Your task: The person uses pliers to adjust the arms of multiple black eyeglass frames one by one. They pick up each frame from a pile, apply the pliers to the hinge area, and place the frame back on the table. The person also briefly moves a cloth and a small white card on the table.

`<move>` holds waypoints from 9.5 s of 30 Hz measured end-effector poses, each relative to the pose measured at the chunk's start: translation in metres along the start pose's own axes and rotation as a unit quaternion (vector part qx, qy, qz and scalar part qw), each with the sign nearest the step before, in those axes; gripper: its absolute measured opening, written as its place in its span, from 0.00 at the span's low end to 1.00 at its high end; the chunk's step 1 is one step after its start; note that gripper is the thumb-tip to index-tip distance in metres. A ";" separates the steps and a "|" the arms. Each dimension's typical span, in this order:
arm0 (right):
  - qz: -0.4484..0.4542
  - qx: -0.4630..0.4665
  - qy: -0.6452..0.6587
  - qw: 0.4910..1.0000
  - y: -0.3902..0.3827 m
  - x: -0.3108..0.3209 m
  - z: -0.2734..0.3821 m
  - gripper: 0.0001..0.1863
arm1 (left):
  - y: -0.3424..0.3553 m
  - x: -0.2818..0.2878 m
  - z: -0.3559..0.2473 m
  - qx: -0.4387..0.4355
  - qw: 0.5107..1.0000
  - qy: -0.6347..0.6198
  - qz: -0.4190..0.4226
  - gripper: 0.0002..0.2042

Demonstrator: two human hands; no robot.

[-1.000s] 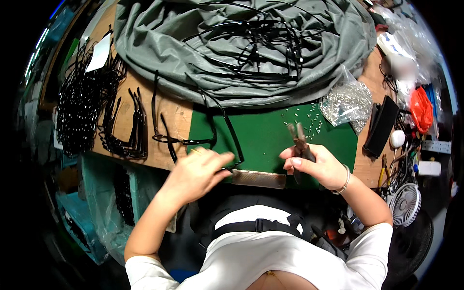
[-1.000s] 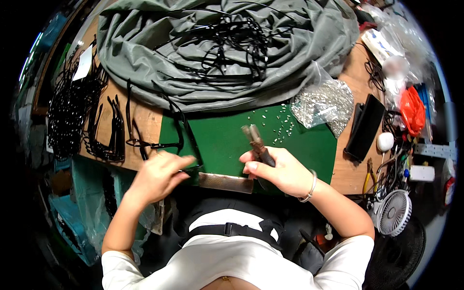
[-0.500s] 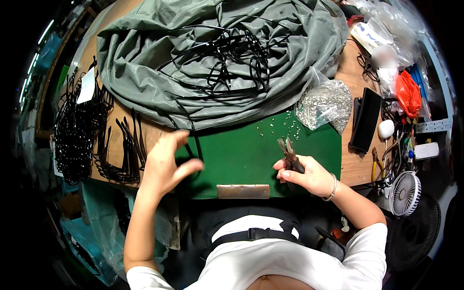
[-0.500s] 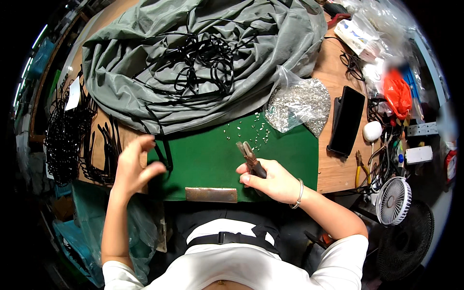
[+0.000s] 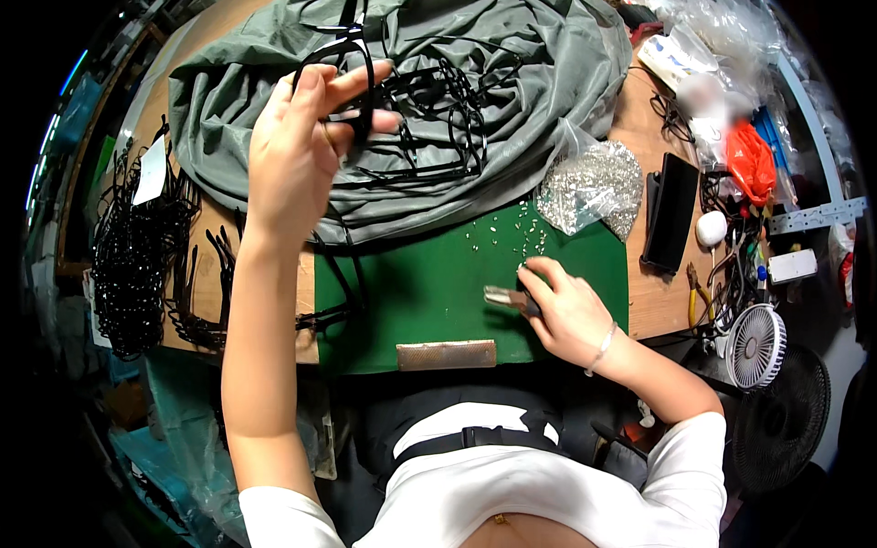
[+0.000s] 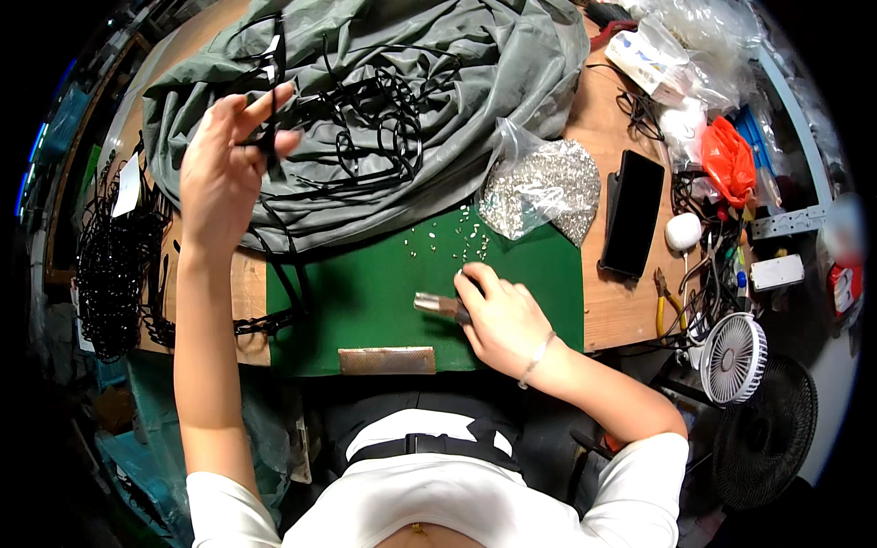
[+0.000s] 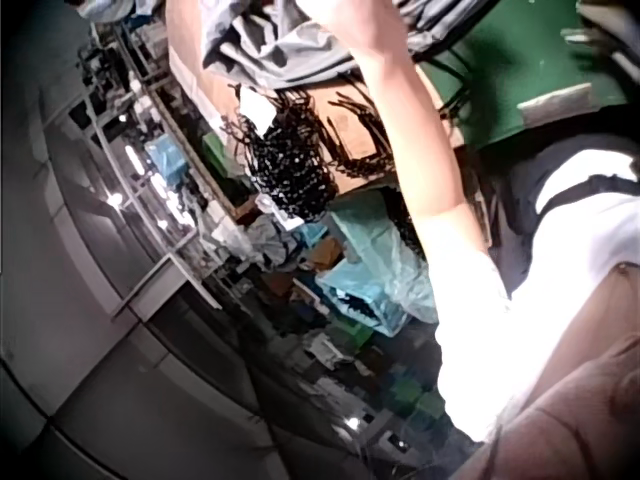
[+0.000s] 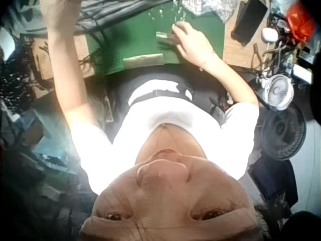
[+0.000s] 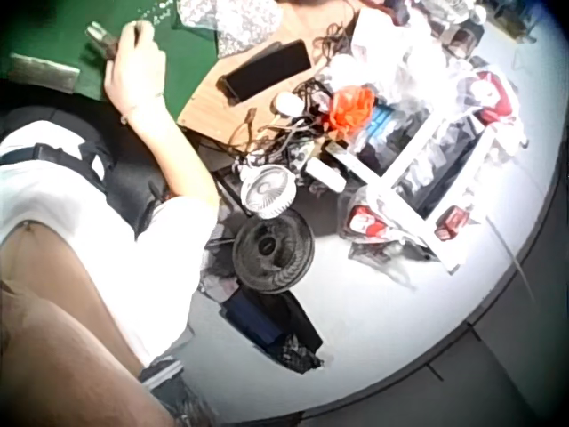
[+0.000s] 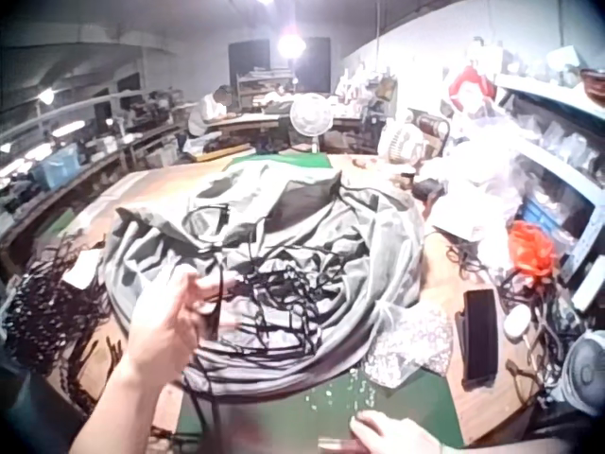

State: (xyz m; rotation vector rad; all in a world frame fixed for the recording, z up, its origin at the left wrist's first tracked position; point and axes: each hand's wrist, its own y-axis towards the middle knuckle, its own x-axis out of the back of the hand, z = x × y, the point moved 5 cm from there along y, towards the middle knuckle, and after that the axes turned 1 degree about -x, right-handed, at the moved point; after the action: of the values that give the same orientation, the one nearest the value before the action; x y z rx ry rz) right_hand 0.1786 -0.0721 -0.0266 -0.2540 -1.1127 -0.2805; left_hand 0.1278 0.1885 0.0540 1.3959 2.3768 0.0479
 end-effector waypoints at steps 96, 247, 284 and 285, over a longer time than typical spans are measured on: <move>0.118 -0.002 -0.011 0.993 -0.013 -0.009 -0.007 0.29 | -0.154 -0.097 0.055 0.261 0.965 -0.005 0.027 0.41; -0.002 -0.036 0.045 0.998 0.002 -0.023 -0.038 0.12 | -0.185 -0.082 0.049 0.119 0.992 -0.013 -0.032 0.48; 0.189 -0.162 0.590 0.768 -0.016 0.020 0.021 0.12 | -0.158 -0.092 0.045 0.182 0.981 -0.059 0.016 0.41; 0.189 -0.140 0.521 0.820 -0.020 0.021 0.017 0.12 | -0.158 -0.091 0.042 0.196 0.979 -0.061 0.012 0.41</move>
State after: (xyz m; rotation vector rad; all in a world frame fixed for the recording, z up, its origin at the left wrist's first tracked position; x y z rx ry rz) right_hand 0.1663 -0.0867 0.0010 -0.4963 0.0903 -0.1768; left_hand 0.0496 0.0252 0.0085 1.5451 2.3489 -0.5106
